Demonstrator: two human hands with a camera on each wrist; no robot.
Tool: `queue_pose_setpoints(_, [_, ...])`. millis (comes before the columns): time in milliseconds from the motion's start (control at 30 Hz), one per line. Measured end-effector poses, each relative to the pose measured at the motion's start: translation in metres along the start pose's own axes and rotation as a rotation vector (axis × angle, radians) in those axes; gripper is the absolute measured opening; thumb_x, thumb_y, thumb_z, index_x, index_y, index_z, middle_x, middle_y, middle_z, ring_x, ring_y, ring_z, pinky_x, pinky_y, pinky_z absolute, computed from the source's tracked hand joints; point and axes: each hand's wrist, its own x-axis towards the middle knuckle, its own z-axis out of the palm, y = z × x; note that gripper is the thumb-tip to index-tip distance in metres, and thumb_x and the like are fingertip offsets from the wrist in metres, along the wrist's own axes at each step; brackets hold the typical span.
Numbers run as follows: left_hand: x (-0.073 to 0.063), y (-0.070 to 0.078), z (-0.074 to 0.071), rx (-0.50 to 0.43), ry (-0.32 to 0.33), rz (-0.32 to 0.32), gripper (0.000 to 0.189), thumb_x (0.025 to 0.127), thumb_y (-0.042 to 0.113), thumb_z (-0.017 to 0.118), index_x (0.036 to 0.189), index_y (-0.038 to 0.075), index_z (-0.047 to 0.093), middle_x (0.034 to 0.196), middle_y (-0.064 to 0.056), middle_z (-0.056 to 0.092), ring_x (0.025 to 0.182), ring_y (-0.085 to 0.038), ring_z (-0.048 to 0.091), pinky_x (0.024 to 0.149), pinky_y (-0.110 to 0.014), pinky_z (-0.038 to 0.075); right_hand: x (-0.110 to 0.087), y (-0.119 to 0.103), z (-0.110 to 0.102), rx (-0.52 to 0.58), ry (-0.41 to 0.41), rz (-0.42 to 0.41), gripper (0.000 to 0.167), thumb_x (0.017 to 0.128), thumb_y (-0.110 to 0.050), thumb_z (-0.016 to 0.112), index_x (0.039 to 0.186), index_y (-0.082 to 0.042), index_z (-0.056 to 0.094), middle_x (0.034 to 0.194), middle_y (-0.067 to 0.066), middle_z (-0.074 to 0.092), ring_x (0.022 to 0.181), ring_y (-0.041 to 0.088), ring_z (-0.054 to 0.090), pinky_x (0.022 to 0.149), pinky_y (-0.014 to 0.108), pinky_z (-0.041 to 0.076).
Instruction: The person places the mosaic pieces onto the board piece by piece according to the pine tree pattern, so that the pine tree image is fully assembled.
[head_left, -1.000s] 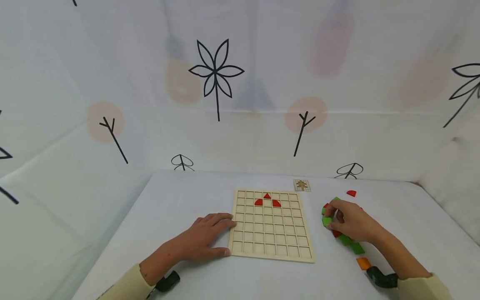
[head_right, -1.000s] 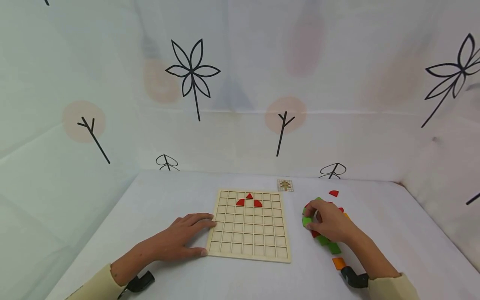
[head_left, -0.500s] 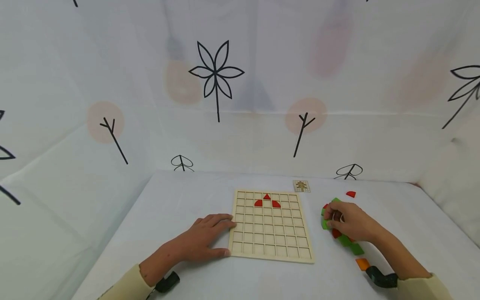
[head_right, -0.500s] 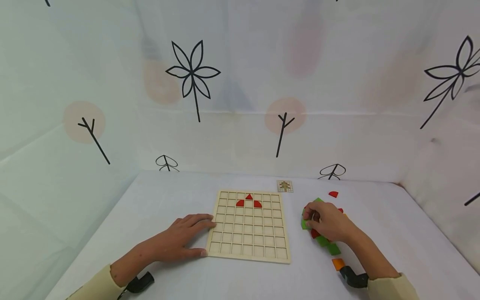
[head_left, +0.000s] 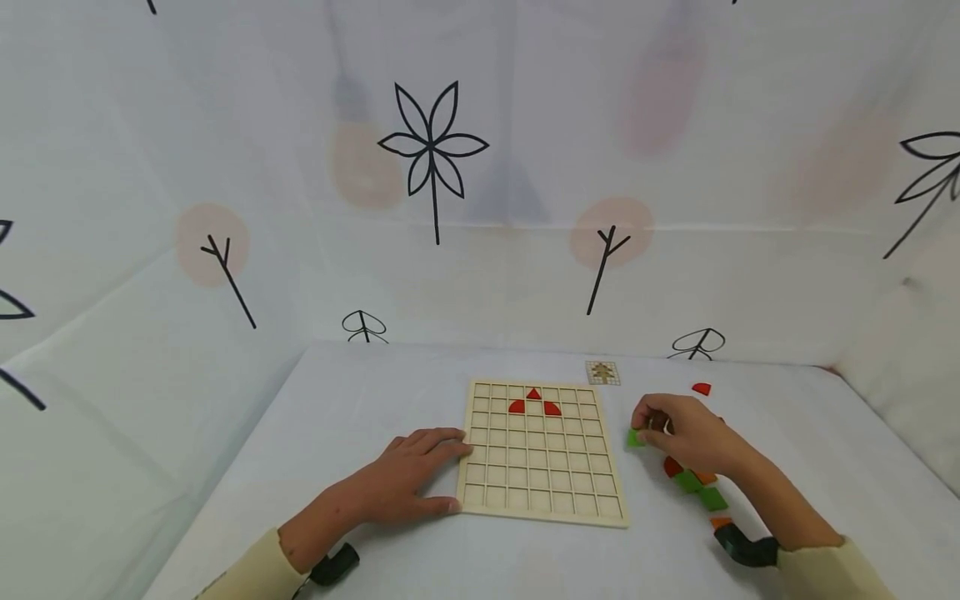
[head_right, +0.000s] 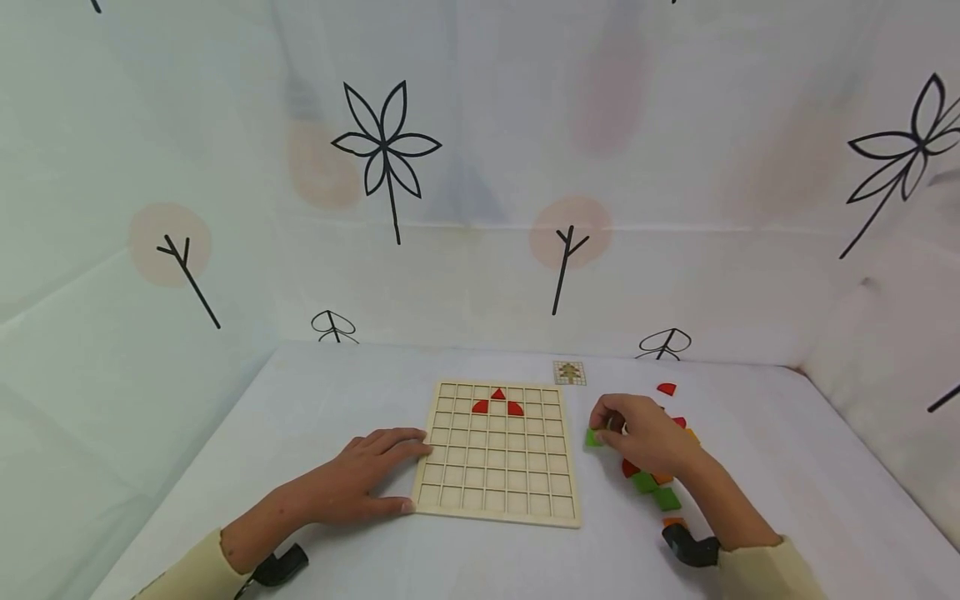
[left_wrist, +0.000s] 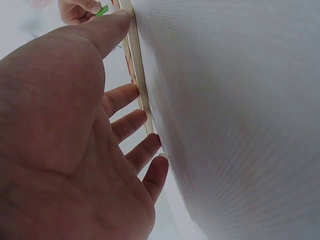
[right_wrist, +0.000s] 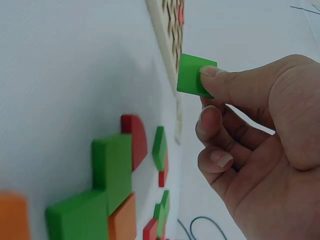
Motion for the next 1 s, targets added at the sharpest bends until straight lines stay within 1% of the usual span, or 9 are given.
queue_pose_setpoints(200, [0.0,0.0,0.0,0.004,0.002,0.0,0.075,0.098,0.063,0.067,0.163,0.038,0.038,0.169,0.011,0.032,0.156,-0.018,0.031,0.117,-0.055,0.035,0.009,-0.009,0.002,0.001,-0.004,0.0,0.015,0.095,-0.008,0.078,0.098,-0.018,0.067,0.088,-0.005,0.063,0.082,0.016,0.058,0.071,0.026,0.049])
queue_pose_setpoints(467, [0.0,0.0,0.001,0.002,0.001,0.001,0.074,0.098,0.063,0.067,0.163,0.038,0.038,0.169,0.012,0.031,0.156,-0.018,0.031,0.118,-0.055,0.035,0.028,-0.022,0.009,0.039,-0.006,-0.028,0.012,0.096,-0.006,0.076,0.1,-0.014,0.068,0.09,-0.004,0.064,0.084,0.019,0.057,0.07,0.027,0.049])
queue_pose_setpoints(633, [0.0,0.0,0.0,0.0,0.003,0.007,0.074,0.099,0.062,0.067,0.162,0.038,0.038,0.169,0.012,0.031,0.156,-0.018,0.031,0.118,-0.055,0.035,0.04,-0.029,0.016,0.04,0.009,-0.039,0.012,0.097,-0.006,0.076,0.1,-0.014,0.068,0.091,-0.004,0.065,0.084,0.019,0.058,0.07,0.027,0.05])
queue_pose_setpoints(800, [0.0,0.0,0.0,-0.005,0.001,0.007,0.074,0.099,0.062,0.066,0.163,0.038,0.038,0.17,0.011,0.031,0.157,-0.018,0.03,0.118,-0.054,0.034,0.052,-0.039,0.022,0.054,0.034,-0.057,0.011,0.097,-0.003,0.075,0.1,-0.011,0.068,0.092,-0.002,0.065,0.084,0.019,0.059,0.068,0.029,0.05])
queue_pose_setpoints(1000, [-0.001,-0.001,-0.001,-0.009,0.006,0.016,0.074,0.099,0.062,0.066,0.163,0.037,0.038,0.17,0.01,0.031,0.157,-0.019,0.03,0.118,-0.055,0.035,0.066,-0.05,0.031,0.057,0.053,-0.047,0.01,0.097,-0.003,0.075,0.099,-0.01,0.069,0.094,-0.001,0.066,0.085,0.018,0.06,0.072,0.03,0.051])
